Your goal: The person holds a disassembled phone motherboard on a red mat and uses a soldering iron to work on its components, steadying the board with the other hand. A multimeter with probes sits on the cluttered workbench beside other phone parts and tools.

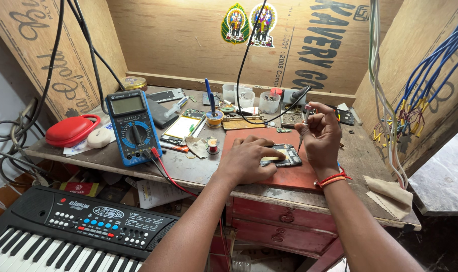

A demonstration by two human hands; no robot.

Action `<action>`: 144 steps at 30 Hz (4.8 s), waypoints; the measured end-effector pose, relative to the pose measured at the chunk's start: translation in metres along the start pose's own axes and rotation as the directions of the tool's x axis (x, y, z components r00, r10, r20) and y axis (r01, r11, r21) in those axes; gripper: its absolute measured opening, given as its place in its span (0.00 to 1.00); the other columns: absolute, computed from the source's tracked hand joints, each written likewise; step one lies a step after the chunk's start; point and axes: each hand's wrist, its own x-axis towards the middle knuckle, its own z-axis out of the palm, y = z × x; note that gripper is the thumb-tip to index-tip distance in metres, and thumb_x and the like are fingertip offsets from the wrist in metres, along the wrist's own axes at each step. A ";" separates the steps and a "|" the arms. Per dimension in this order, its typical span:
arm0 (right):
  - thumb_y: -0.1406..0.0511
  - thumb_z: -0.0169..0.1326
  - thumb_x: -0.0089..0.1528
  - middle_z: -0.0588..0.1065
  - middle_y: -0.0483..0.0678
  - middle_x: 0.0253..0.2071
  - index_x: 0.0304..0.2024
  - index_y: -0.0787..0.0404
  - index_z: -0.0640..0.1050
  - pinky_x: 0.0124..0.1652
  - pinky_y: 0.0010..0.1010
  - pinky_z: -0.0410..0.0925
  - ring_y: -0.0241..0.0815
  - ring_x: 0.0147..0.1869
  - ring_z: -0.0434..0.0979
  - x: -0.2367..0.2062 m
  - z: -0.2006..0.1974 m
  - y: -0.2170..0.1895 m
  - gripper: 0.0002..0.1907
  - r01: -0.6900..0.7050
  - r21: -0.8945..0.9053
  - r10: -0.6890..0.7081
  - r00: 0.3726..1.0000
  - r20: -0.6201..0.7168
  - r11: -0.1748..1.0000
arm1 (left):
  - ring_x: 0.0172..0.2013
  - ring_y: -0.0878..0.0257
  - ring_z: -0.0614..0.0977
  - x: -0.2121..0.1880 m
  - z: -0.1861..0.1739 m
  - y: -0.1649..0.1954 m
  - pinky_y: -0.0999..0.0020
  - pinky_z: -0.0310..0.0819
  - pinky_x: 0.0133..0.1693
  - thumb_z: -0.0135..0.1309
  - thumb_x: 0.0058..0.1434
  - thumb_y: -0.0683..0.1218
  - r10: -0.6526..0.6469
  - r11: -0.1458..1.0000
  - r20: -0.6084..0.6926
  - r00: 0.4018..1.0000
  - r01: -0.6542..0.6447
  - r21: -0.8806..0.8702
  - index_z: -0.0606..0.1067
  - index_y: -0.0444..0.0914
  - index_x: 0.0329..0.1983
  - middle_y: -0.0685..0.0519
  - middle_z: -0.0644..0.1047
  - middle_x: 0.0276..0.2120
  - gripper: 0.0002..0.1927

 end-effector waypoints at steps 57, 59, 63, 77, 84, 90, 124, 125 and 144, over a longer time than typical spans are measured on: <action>0.76 0.48 0.71 0.76 0.44 0.43 0.64 0.60 0.69 0.47 0.24 0.72 0.32 0.47 0.78 -0.009 0.001 -0.016 0.19 0.012 -0.015 -0.013 0.997 -0.076 1.000 | 0.66 0.61 0.68 -0.001 -0.002 0.001 0.57 0.54 0.66 0.50 0.55 0.57 -0.009 1.000 0.009 1.000 0.009 0.007 0.80 0.64 0.54 0.58 0.73 0.64 0.22; 0.77 0.51 0.69 0.75 0.46 0.43 0.63 0.61 0.70 0.46 0.25 0.72 0.34 0.46 0.77 -0.010 -0.001 -0.015 0.20 0.021 -0.109 -0.031 0.996 -0.088 0.994 | 0.66 0.61 0.68 0.000 -0.001 0.002 0.57 0.55 0.66 0.50 0.55 0.57 -0.007 1.000 0.013 1.000 0.007 0.000 0.80 0.64 0.54 0.58 0.73 0.64 0.22; 0.77 0.50 0.69 0.73 0.47 0.44 0.64 0.61 0.69 0.46 0.28 0.75 0.35 0.44 0.76 -0.009 0.000 -0.015 0.21 -0.009 -0.071 0.003 0.996 -0.088 0.997 | 0.66 0.60 0.68 -0.001 -0.001 0.000 0.56 0.55 0.66 0.51 0.54 0.57 0.002 1.000 0.002 1.000 -0.002 -0.011 0.81 0.64 0.53 0.58 0.73 0.64 0.22; 0.76 0.47 0.71 0.76 0.47 0.42 0.64 0.60 0.68 0.43 0.23 0.70 0.31 0.42 0.74 -0.009 0.000 -0.013 0.19 -0.013 -0.014 0.012 0.997 -0.071 1.000 | 0.66 0.60 0.69 -0.002 0.001 0.000 0.56 0.56 0.65 0.50 0.55 0.57 0.007 1.000 -0.013 1.000 -0.007 -0.006 0.81 0.64 0.53 0.57 0.74 0.63 0.22; 0.76 0.50 0.69 0.76 0.45 0.41 0.65 0.59 0.68 0.41 0.23 0.70 0.30 0.41 0.74 -0.010 -0.001 -0.017 0.22 -0.005 -0.074 -0.002 0.996 -0.090 0.997 | 0.66 0.61 0.69 -0.001 0.000 0.002 0.57 0.56 0.66 0.49 0.54 0.56 -0.004 1.000 0.002 1.000 0.004 0.002 0.81 0.65 0.53 0.58 0.73 0.64 0.23; 0.73 0.55 0.69 0.76 0.44 0.40 0.65 0.58 0.72 0.40 0.23 0.69 0.31 0.41 0.74 -0.011 -0.002 -0.021 0.21 -0.011 -0.158 -0.004 0.995 -0.096 0.987 | 0.66 0.61 0.69 -0.002 0.000 0.002 0.58 0.56 0.66 0.50 0.55 0.57 0.000 1.000 0.001 1.000 0.000 -0.004 0.81 0.64 0.53 0.59 0.73 0.64 0.22; 0.77 0.52 0.65 0.78 0.41 0.47 0.66 0.57 0.71 0.49 0.20 0.72 0.29 0.50 0.78 -0.011 -0.003 -0.012 0.27 -0.010 0.011 0.010 0.998 -0.060 1.000 | 0.65 0.60 0.69 -0.001 0.001 -0.001 0.56 0.57 0.65 0.51 0.54 0.57 0.016 1.000 -0.016 1.000 -0.016 -0.018 0.81 0.64 0.53 0.58 0.74 0.63 0.22; 0.77 0.53 0.65 0.78 0.41 0.46 0.66 0.57 0.71 0.48 0.20 0.72 0.28 0.49 0.78 -0.011 -0.003 -0.012 0.27 -0.028 0.014 0.029 0.997 -0.065 1.000 | 0.65 0.60 0.69 -0.001 0.001 0.000 0.56 0.57 0.65 0.51 0.54 0.57 0.013 1.000 -0.013 1.000 -0.013 -0.017 0.81 0.64 0.53 0.58 0.74 0.63 0.22; 0.76 0.60 0.66 0.75 0.47 0.41 0.60 0.59 0.71 0.42 0.23 0.71 0.33 0.43 0.76 -0.011 -0.004 -0.017 0.21 -0.037 -0.099 0.025 0.993 -0.115 0.994 | 0.66 0.62 0.68 0.000 0.000 0.001 0.57 0.55 0.66 0.50 0.54 0.58 -0.012 1.000 0.011 1.000 0.012 0.000 0.80 0.65 0.54 0.59 0.73 0.64 0.23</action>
